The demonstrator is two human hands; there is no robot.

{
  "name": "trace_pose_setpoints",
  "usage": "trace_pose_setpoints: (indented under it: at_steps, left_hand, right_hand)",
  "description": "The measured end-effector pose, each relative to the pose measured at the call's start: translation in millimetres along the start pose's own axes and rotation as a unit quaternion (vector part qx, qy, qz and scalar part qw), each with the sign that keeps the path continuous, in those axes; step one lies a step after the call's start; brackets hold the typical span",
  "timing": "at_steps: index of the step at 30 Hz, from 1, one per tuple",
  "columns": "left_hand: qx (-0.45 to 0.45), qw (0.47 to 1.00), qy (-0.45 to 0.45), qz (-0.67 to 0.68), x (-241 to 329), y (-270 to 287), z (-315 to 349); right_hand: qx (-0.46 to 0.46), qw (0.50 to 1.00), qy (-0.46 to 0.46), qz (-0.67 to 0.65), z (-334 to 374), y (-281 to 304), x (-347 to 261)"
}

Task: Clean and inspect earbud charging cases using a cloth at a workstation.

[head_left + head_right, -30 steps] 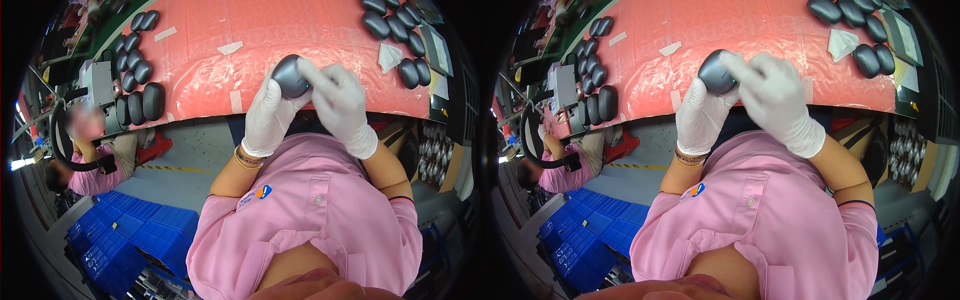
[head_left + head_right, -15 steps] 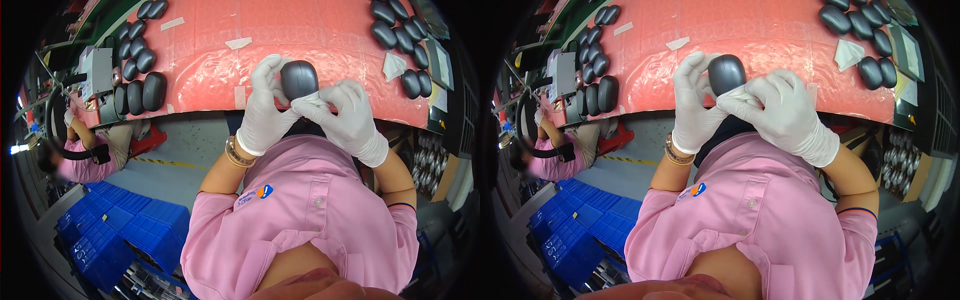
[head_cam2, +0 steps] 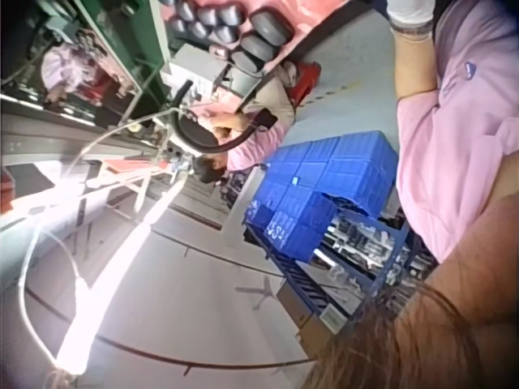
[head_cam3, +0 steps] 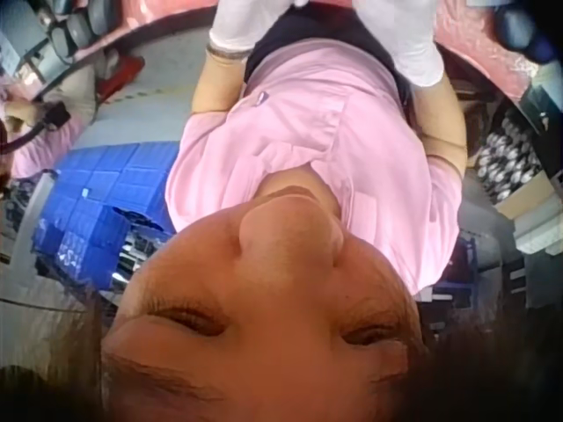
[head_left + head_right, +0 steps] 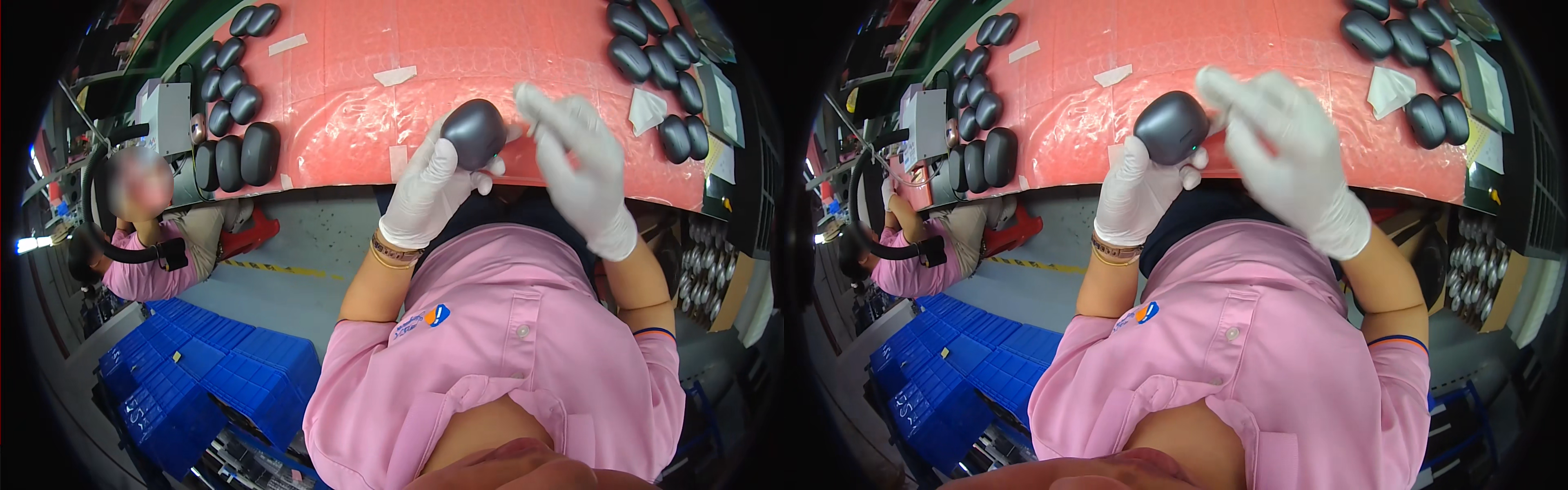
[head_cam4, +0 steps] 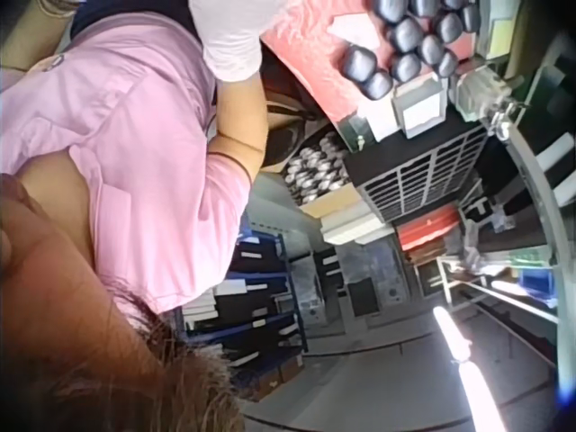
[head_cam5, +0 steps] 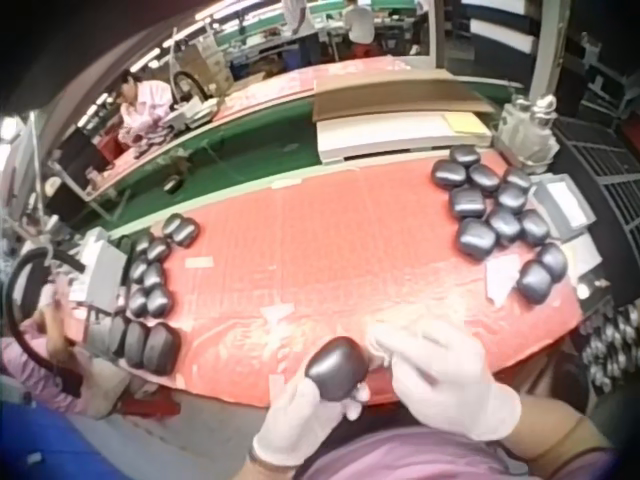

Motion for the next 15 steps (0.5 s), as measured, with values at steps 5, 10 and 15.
trace_pose_setpoints:
  at_steps: [5,10,15]
  left_hand:
    - [0.006,0.999,-0.01,-0.033,-3,-4,7]
    - [-0.058,0.998,-0.027,-0.029,-3,-6,3]
    - [-0.027,0.994,-0.069,-0.08,0,-10,4]
  right_hand:
    - [-0.017,0.98,0.144,0.138,15,-23,-42]
    - [-0.04,0.996,-0.077,0.03,4,-13,15]
    - [0.032,0.998,0.012,0.045,-2,3,-11]
Point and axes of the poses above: each hand's wrist, its own z-axis away from the middle knuckle, its own y-axis out of the back of the hand, x = y × z, the point moved 7 cm from there along -z, towards the middle knuckle, and after that the axes turned 6 degrees about x, right-handed, at the moved point
